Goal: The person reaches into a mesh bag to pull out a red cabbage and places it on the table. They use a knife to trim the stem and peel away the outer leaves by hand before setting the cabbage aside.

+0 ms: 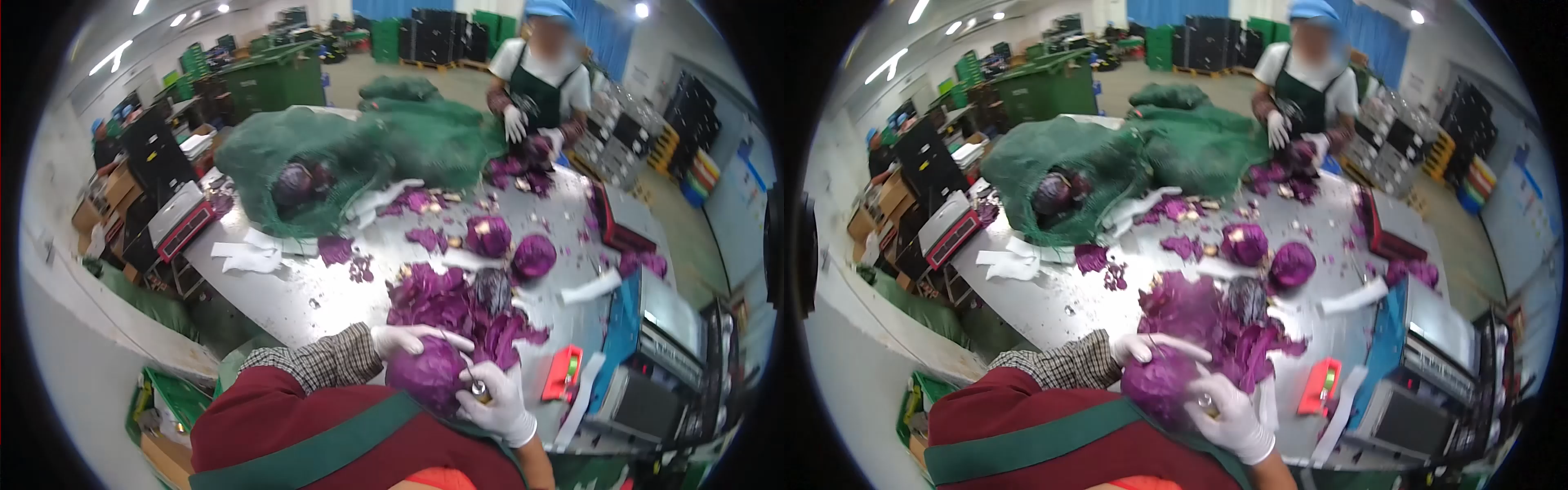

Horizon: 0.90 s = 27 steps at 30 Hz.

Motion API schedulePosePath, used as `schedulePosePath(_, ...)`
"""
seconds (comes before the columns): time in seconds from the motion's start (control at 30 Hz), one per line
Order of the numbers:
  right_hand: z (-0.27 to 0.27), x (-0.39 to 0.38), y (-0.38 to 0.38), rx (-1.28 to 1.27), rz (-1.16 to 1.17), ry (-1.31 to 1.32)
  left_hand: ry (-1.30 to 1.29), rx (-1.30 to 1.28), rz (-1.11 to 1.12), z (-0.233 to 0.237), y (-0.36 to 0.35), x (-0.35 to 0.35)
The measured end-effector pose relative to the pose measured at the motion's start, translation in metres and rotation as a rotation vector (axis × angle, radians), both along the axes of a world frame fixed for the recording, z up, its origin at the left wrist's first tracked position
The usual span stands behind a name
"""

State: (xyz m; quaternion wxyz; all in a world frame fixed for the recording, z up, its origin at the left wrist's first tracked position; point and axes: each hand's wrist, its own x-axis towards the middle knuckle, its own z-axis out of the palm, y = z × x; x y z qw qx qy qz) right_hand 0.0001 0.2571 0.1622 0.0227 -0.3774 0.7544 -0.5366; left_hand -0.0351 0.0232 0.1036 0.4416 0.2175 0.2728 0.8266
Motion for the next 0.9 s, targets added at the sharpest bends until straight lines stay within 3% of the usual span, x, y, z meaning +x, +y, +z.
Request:
schedulePosePath(0.13, -0.008, -0.019, 0.005, -0.021, 0.098, -0.08, -0.022, -0.016, -0.034, -0.003, -0.001, -0.015)
schedulePosePath(0.23, -0.022, -0.034, 0.009, -0.164, -0.013, -0.902, -0.009, -0.066, -0.032, -0.008, -0.003, -0.026)
schedulePosePath(0.3, -0.031, -0.058, 0.01, -0.413, 0.016, -0.965, 0.029, -0.131, -0.027, -0.013, -0.005, -0.034)
schedulePosePath(0.33, -0.029, -0.072, 0.01, -0.604, -0.075, -0.95, -0.024, -0.088, -0.026, -0.016, -0.006, -0.036)
schedulePosePath(0.37, -0.032, -0.086, 0.012, -0.793, -0.171, -0.931, -0.081, -0.043, -0.027, -0.021, -0.006, -0.034)
schedulePosePath(0.4, -0.065, -0.111, 0.026, -0.533, -0.335, -0.817, -0.22, -0.094, 0.059, -0.04, -0.011, -0.03)
schedulePosePath(0.47, -0.112, -0.128, 0.029, -0.187, -0.349, -0.101, -0.498, -0.203, 0.222, -0.085, -0.031, -0.021)
schedulePosePath(0.5, -0.133, -0.132, 0.033, -0.007, -0.346, 0.256, -0.442, -0.213, 0.387, -0.077, -0.032, -0.015)
schedulePosePath(0.53, -0.161, -0.121, 0.045, -0.051, -0.318, -0.162, -0.382, -0.227, 0.539, -0.059, -0.029, -0.007)
schedulePosePath(0.57, -0.121, -0.103, 0.041, -0.17, -0.398, -0.692, -0.33, -0.243, 0.674, -0.052, -0.028, -0.001)
schedulePosePath(0.63, -0.097, -0.091, 0.053, -0.343, -0.439, -0.714, -0.424, 0.014, 0.62, -0.143, -0.056, -0.02)
schedulePosePath(0.7, -0.108, -0.079, 0.064, -0.643, -0.531, -0.758, -0.519, 0.046, 0.544, -0.06, -0.029, -0.056)
schedulePosePath(0.77, -0.111, -0.068, 0.071, -0.733, -0.55, -0.78, -0.481, 0.018, 0.53, -0.009, 0.004, -0.096)
schedulePosePath(0.9, -0.135, -0.04, 0.073, -0.615, -0.581, -0.801, -0.284, -0.381, 0.526, 0.015, 0.084, -0.162)
